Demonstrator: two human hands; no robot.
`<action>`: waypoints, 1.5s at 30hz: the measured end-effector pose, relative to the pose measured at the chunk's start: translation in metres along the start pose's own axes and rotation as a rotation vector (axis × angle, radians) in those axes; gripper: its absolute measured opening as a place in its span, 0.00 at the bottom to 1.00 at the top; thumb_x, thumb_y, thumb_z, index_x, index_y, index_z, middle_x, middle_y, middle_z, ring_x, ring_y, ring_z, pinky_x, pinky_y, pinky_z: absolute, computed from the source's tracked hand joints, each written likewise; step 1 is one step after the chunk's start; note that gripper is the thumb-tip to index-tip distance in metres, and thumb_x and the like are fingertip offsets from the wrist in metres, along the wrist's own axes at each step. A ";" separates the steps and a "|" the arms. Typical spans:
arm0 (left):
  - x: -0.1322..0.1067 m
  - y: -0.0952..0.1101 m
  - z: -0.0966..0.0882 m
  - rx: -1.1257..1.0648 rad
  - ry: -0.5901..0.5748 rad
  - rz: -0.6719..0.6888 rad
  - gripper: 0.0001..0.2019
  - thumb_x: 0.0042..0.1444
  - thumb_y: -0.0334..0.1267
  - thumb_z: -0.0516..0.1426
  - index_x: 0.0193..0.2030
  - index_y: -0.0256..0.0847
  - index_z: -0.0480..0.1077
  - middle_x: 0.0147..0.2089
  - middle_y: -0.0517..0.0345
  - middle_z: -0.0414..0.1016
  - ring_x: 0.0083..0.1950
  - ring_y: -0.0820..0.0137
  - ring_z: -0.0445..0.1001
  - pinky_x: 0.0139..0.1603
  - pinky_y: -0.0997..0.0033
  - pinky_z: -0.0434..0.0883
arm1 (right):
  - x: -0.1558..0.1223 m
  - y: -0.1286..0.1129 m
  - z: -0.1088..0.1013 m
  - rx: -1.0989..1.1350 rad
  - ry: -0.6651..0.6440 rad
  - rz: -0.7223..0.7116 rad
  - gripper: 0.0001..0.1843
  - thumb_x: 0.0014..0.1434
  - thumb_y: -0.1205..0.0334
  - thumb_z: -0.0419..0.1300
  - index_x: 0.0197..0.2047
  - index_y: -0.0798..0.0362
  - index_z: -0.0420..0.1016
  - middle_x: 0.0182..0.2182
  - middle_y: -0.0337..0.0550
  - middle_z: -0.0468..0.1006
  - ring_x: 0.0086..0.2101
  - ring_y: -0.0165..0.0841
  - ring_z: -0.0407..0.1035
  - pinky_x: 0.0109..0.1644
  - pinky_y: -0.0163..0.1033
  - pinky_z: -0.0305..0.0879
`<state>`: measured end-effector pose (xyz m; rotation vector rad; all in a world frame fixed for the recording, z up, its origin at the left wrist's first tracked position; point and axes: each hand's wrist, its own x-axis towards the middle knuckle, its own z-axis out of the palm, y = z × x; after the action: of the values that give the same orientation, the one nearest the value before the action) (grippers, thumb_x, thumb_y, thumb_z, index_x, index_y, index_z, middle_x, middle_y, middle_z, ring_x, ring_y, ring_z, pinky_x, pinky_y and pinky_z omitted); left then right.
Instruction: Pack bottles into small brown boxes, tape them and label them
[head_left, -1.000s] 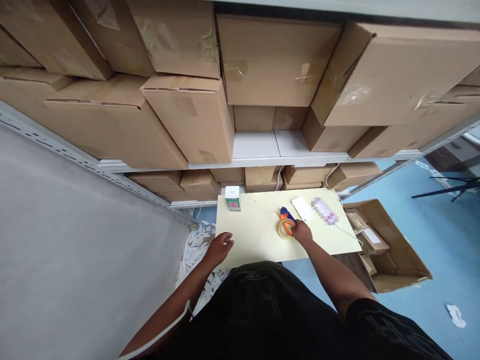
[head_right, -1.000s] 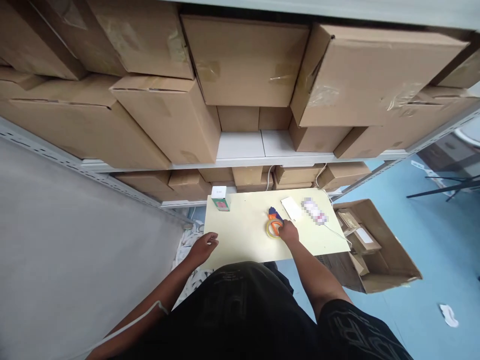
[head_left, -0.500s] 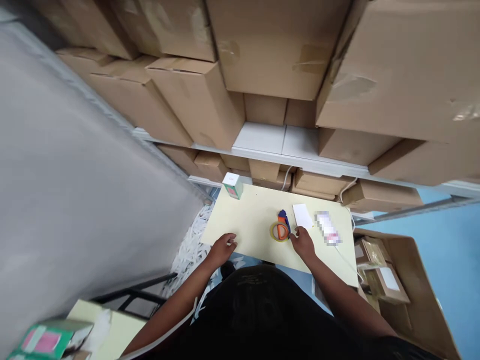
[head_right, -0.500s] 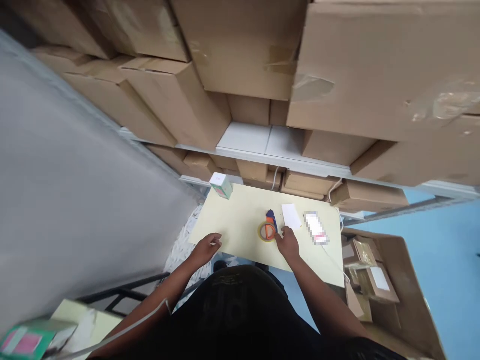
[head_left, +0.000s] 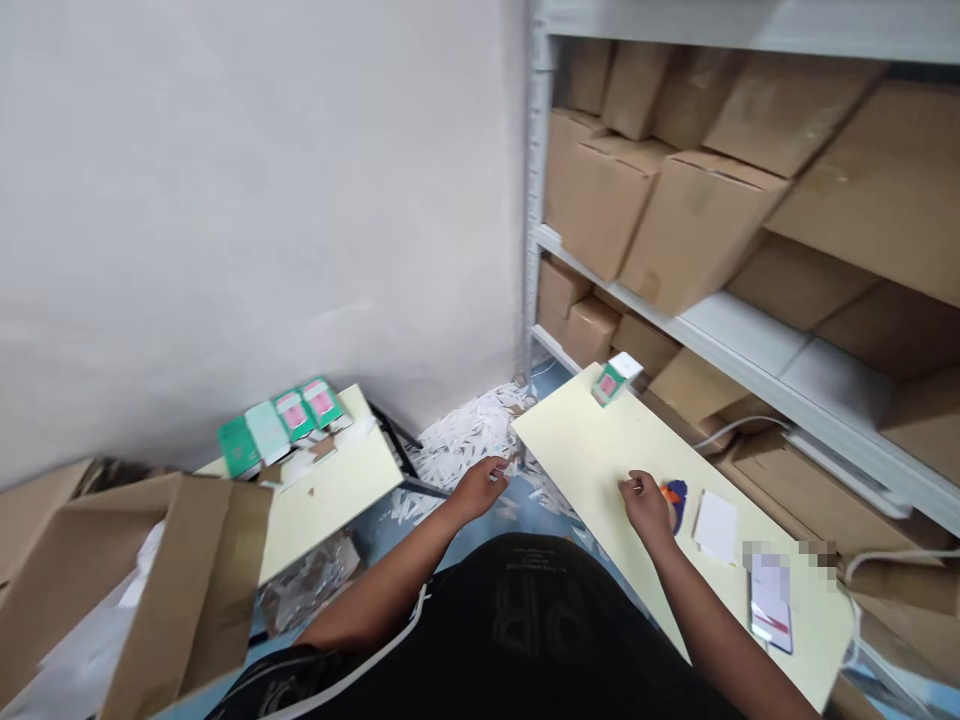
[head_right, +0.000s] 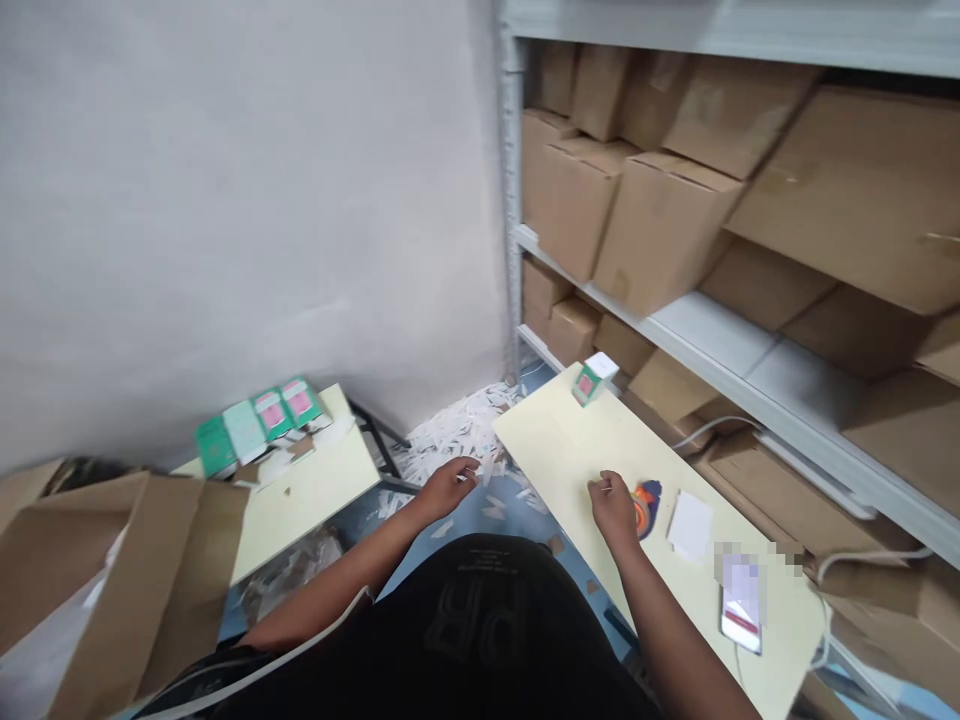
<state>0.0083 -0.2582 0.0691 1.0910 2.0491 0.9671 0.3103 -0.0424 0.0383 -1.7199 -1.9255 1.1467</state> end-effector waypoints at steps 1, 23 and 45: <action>-0.013 -0.010 -0.009 -0.011 0.025 -0.018 0.14 0.59 0.40 0.58 0.50 0.42 0.75 0.49 0.53 0.81 0.48 0.64 0.80 0.48 0.64 0.76 | -0.003 -0.009 0.011 -0.008 -0.020 -0.014 0.28 0.53 0.42 0.58 0.50 0.51 0.73 0.40 0.45 0.80 0.38 0.42 0.75 0.42 0.44 0.67; -0.268 -0.138 -0.154 -0.316 0.564 -0.369 0.17 0.56 0.42 0.60 0.51 0.42 0.76 0.52 0.50 0.81 0.50 0.61 0.80 0.50 0.62 0.75 | -0.153 -0.206 0.274 -0.168 -0.680 -0.551 0.28 0.53 0.39 0.60 0.47 0.52 0.79 0.44 0.49 0.84 0.44 0.46 0.78 0.49 0.47 0.73; -0.490 -0.194 -0.361 0.406 1.139 -0.811 0.19 0.62 0.38 0.57 0.59 0.37 0.75 0.56 0.44 0.79 0.57 0.55 0.76 0.62 0.56 0.70 | -0.272 -0.337 0.433 -0.142 -1.195 -0.778 0.25 0.52 0.41 0.63 0.44 0.51 0.80 0.38 0.44 0.83 0.39 0.42 0.76 0.45 0.43 0.71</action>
<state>-0.1231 -0.8713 0.1920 -0.3810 3.2575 0.7797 -0.1581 -0.4336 0.0849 -0.0146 -2.8967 1.8450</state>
